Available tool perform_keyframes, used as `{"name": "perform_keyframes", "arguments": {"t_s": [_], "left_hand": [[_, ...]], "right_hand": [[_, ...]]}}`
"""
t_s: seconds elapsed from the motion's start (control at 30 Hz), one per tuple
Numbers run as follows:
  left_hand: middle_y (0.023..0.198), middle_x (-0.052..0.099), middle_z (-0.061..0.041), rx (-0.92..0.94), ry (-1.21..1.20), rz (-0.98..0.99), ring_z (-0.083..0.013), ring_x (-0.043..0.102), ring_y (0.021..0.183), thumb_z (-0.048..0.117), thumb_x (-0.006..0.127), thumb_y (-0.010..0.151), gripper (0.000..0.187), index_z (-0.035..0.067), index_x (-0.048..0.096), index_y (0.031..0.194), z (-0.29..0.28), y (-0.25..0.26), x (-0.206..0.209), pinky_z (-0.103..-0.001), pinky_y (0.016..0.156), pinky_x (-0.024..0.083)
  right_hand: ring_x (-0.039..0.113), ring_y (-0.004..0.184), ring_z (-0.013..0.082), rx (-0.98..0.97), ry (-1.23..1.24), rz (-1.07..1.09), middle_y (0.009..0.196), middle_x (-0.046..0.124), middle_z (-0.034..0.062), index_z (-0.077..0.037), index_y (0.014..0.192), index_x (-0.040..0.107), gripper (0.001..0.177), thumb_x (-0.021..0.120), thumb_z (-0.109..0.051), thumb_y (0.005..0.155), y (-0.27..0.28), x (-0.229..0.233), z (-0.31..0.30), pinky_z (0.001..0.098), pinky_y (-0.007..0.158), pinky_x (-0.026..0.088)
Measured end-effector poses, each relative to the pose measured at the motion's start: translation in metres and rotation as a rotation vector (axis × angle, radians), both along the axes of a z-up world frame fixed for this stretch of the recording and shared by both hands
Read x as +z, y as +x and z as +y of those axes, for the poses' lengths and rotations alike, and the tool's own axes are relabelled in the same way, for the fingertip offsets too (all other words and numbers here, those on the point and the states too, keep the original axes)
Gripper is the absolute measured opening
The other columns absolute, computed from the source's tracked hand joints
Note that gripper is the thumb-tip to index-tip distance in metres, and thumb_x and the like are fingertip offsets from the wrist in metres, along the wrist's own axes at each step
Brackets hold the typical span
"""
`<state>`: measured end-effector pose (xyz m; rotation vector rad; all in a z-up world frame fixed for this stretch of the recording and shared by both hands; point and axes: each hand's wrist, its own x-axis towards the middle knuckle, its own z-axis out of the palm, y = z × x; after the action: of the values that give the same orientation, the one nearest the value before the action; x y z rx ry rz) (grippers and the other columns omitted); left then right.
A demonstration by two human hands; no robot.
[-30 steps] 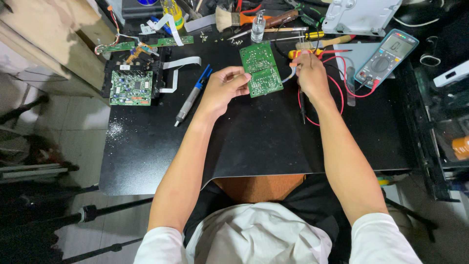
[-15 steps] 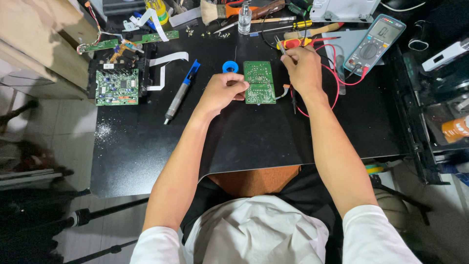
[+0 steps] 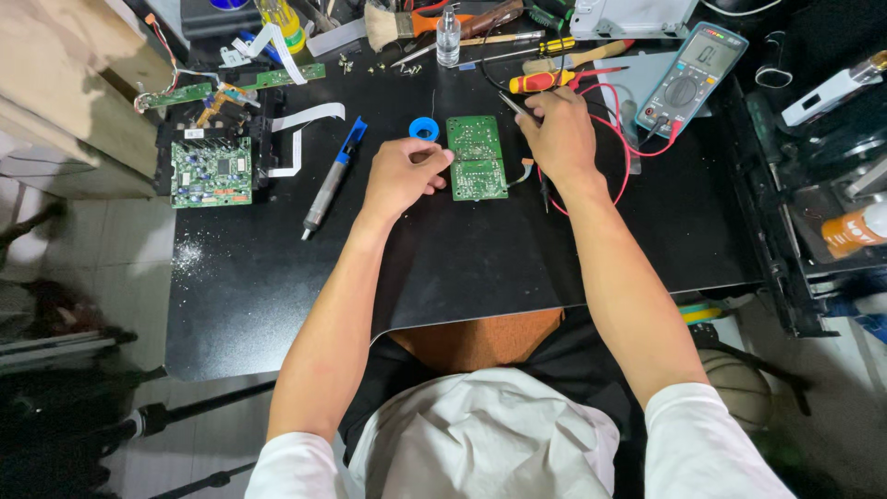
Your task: The person uses a soldering iron and desoldering pump to remove components from a circuit board, then uses tweezers to handle and test small electronic parts with a multimeter.
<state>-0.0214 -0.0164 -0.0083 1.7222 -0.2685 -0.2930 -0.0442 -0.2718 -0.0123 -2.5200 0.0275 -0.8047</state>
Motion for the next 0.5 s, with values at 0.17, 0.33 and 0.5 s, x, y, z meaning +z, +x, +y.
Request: {"name": "perform_keyframes", "arguments": {"t_s": [0.17, 0.33, 0.5], "left_hand": [[0.08, 0.076, -0.006, 0.149, 0.029, -0.299, -0.0086, 0.067, 0.058, 0.018, 0.072, 0.095, 0.02, -0.001, 0.076, 0.101, -0.004, -0.007, 0.023, -0.023, 0.055, 0.05], [0.082, 0.073, -0.002, 0.137, -0.087, -0.419, -0.0063, 0.064, 0.061, 0.015, 0.067, 0.099, 0.016, 0.001, 0.074, 0.104, -0.038, -0.017, 0.045, -0.024, 0.056, 0.05], [0.084, 0.069, 0.0, -0.07, -0.19, -0.559, -0.0017, 0.056, 0.069, 0.012, 0.069, 0.101, 0.013, 0.002, 0.073, 0.108, -0.108, -0.037, 0.072, -0.021, 0.059, 0.042]], "right_hand": [[0.069, 0.085, 0.023, 0.111, 0.218, -0.147, 0.101, 0.068, 0.0117, -0.001, 0.107, 0.074, 0.013, 0.076, -0.005, 0.095, -0.011, 0.023, 0.006, 0.0346, 0.075, 0.054], [0.066, 0.076, 0.0092, 0.112, 0.475, -0.234, 0.1, 0.066, 0.0062, -0.001, 0.109, 0.071, 0.009, 0.069, -0.008, 0.103, -0.041, 0.051, -0.01, 0.0232, 0.069, 0.05], [0.057, 0.083, 0.0043, 0.056, 0.551, -0.476, 0.103, 0.063, -0.0004, -0.002, 0.113, 0.07, 0.01, 0.065, -0.009, 0.109, -0.08, 0.073, -0.05, 0.0194, 0.072, 0.046]]}}
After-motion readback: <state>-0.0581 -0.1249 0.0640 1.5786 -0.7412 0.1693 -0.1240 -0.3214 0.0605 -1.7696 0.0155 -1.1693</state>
